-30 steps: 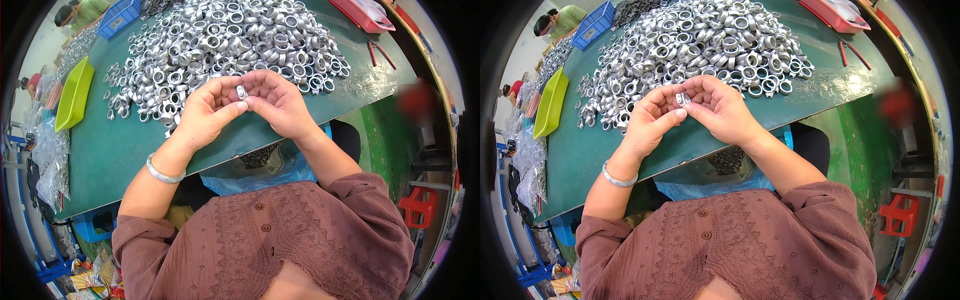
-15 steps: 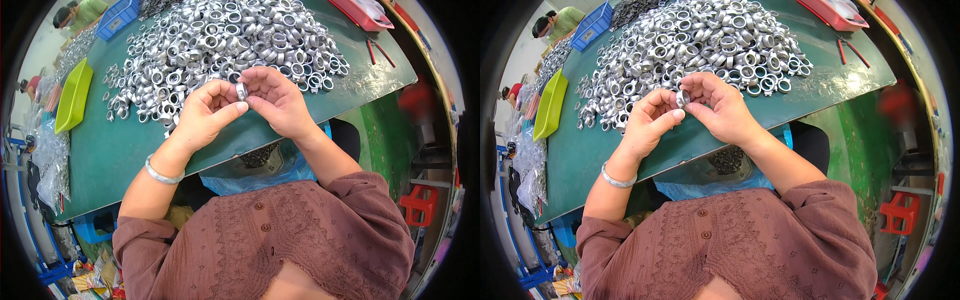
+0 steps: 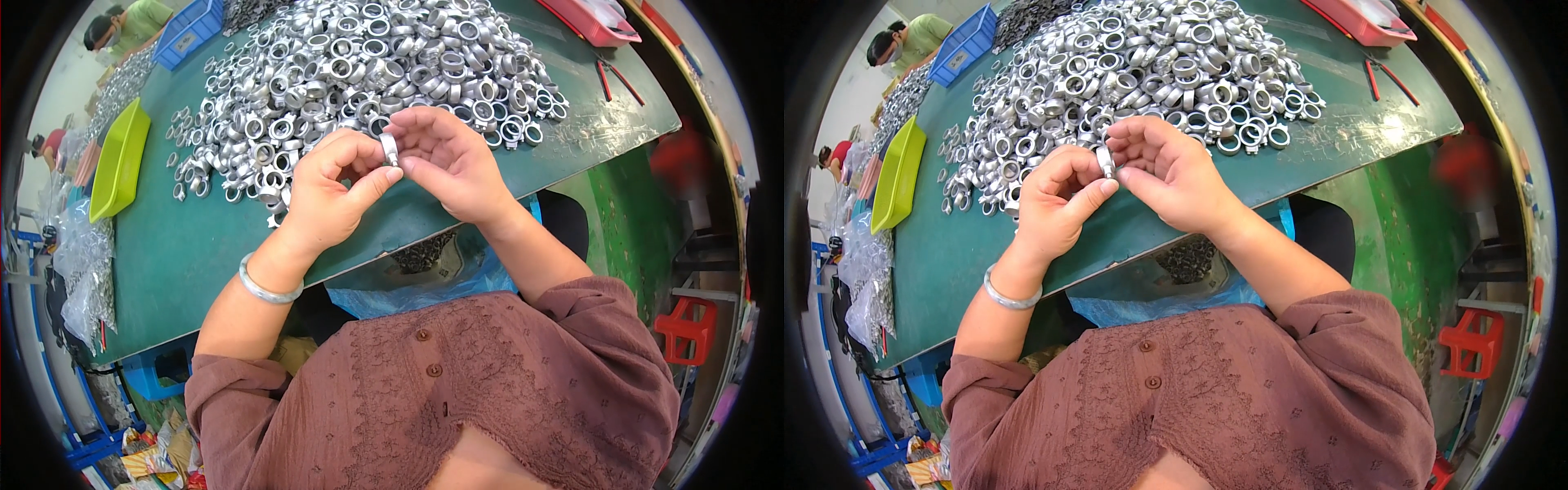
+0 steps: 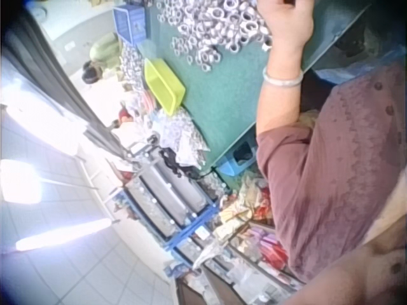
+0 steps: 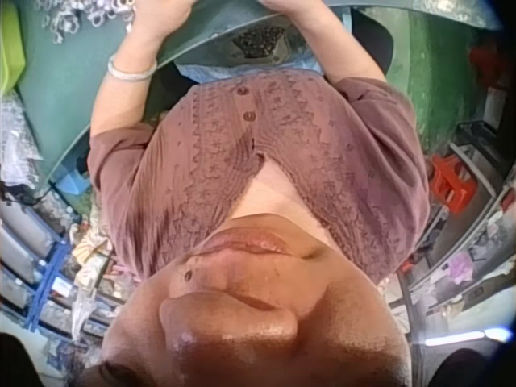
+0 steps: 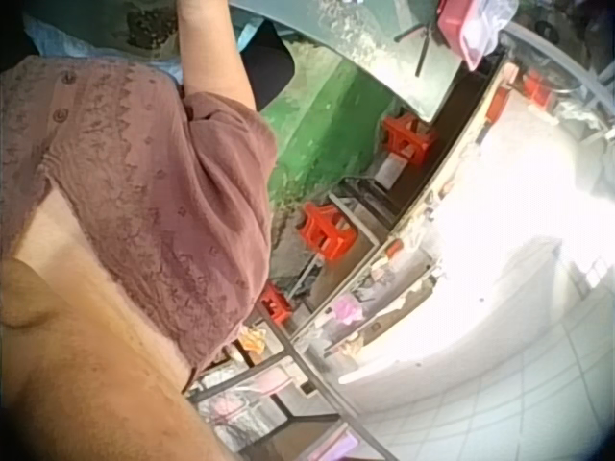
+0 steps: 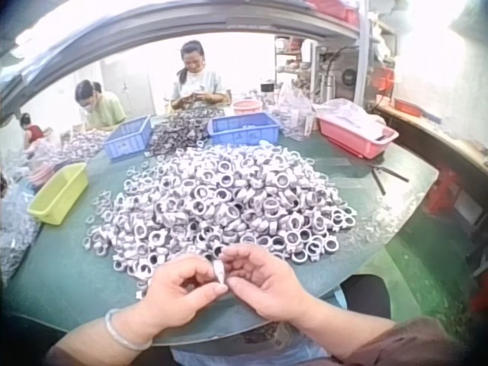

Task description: The person picks up and joins small metal ring components together by hand at a workbench.

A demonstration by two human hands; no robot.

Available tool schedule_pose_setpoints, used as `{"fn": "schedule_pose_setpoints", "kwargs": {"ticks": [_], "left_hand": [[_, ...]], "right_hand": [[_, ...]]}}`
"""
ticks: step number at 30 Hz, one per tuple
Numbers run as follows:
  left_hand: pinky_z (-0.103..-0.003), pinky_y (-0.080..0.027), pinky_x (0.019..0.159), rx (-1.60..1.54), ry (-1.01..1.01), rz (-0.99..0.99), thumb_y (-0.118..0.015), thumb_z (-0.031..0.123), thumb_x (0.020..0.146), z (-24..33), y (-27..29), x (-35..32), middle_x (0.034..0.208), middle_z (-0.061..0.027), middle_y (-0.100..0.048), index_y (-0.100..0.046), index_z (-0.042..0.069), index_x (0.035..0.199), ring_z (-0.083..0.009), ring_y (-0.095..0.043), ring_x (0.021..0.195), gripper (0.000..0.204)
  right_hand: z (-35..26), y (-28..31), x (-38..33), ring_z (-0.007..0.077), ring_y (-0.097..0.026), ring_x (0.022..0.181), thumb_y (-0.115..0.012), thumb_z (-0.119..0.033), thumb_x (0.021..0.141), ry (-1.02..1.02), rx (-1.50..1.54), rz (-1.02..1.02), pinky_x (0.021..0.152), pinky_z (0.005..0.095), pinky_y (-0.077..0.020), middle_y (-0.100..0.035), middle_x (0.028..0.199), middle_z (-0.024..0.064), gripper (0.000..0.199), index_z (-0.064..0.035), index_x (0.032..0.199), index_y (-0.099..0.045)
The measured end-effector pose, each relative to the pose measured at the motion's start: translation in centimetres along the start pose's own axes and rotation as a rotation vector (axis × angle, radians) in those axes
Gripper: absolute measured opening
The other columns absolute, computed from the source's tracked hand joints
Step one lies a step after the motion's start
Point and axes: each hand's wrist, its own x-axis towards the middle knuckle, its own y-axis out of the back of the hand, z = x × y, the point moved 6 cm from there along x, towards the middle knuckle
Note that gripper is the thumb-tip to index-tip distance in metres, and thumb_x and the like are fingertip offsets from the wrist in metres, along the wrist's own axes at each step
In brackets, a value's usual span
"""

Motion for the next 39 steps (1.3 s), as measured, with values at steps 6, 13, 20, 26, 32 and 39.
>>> {"fn": "schedule_pose_setpoints", "kwargs": {"ticks": [6, 13, 20, 26, 32, 39], "left_hand": [[-0.019, -0.037, 0.055, 0.120, -0.115, 0.017, -0.068, 0.000, 0.071, 1.0, -0.1, 0.0, 0.077, 0.0000, -0.049, -0.055, 0.002, 0.080, -0.0063, -0.046, 0.064, 0.015], [-0.019, -0.040, 0.059, 0.070, -0.072, -0.001, -0.066, -0.001, 0.072, 0.8, -0.4, -0.2, 0.082, -0.0005, -0.051, -0.053, 0.003, 0.091, -0.0060, -0.050, 0.069, 0.023], [-0.019, -0.042, 0.067, -0.044, 0.164, -0.056, -0.064, 0.002, 0.074, -0.7, -0.4, -0.1, 0.091, -0.0014, -0.051, -0.044, 0.004, 0.102, -0.0062, -0.050, 0.078, 0.034], [-0.019, -0.042, 0.068, -0.169, 0.189, -0.054, -0.062, 0.007, 0.079, -1.2, -0.4, -0.2, 0.089, -0.0008, -0.052, -0.050, 0.002, 0.095, -0.0061, -0.050, 0.078, 0.021], [-0.020, -0.043, 0.068, -0.135, 0.178, -0.087, -0.063, 0.008, 0.080, -1.3, -0.5, -0.3, 0.086, 0.0006, -0.054, -0.055, 0.001, 0.099, -0.0063, -0.052, 0.075, 0.021], [-0.020, -0.045, 0.069, -0.124, 0.048, -0.010, -0.064, -0.004, 0.075, -0.7, -0.2, 0.0, 0.087, 0.0008, -0.053, -0.054, 0.003, 0.107, -0.0073, -0.053, 0.078, 0.034]], "right_hand": [[0.0, 0.1, -0.1, 0.0127, -0.055, 0.090, -0.054, -0.001, 0.082, -0.166, 0.083, -0.007, 0.081, 0.0265, -0.0459, -0.056, 0.098, 0.0071, 0.031, 0.0006, 0.111, -0.048], [-0.1, -0.1, 0.1, 0.0127, -0.056, 0.090, -0.057, 0.000, 0.081, -0.057, 0.104, -0.025, 0.080, 0.0263, -0.0462, -0.056, 0.098, 0.0066, 0.032, 0.0013, 0.111, -0.048], [0.0, 0.0, 0.1, 0.0132, -0.055, 0.091, -0.057, 0.002, 0.080, -0.067, 0.104, -0.015, 0.082, 0.0268, -0.0455, -0.055, 0.100, 0.0067, 0.034, 0.0011, 0.112, -0.046], [-0.2, -0.1, -0.1, 0.0128, -0.056, 0.090, -0.057, 0.005, 0.078, 0.000, -0.011, -0.018, 0.080, 0.0268, -0.0467, -0.055, 0.103, 0.0069, 0.039, -0.0009, 0.115, -0.045], [-0.5, 0.1, -0.2, 0.0124, -0.055, 0.090, -0.058, 0.006, 0.074, 0.036, -0.242, -0.034, 0.073, 0.0236, -0.0454, -0.055, 0.104, 0.0045, 0.047, -0.0055, 0.118, -0.045], [-1.0, 0.3, -0.1, 0.0109, -0.050, 0.092, -0.057, 0.004, 0.075, 0.062, -0.193, 0.049, 0.071, 0.0230, -0.0447, -0.055, 0.102, 0.0031, 0.042, -0.0057, 0.115, -0.049]]}}
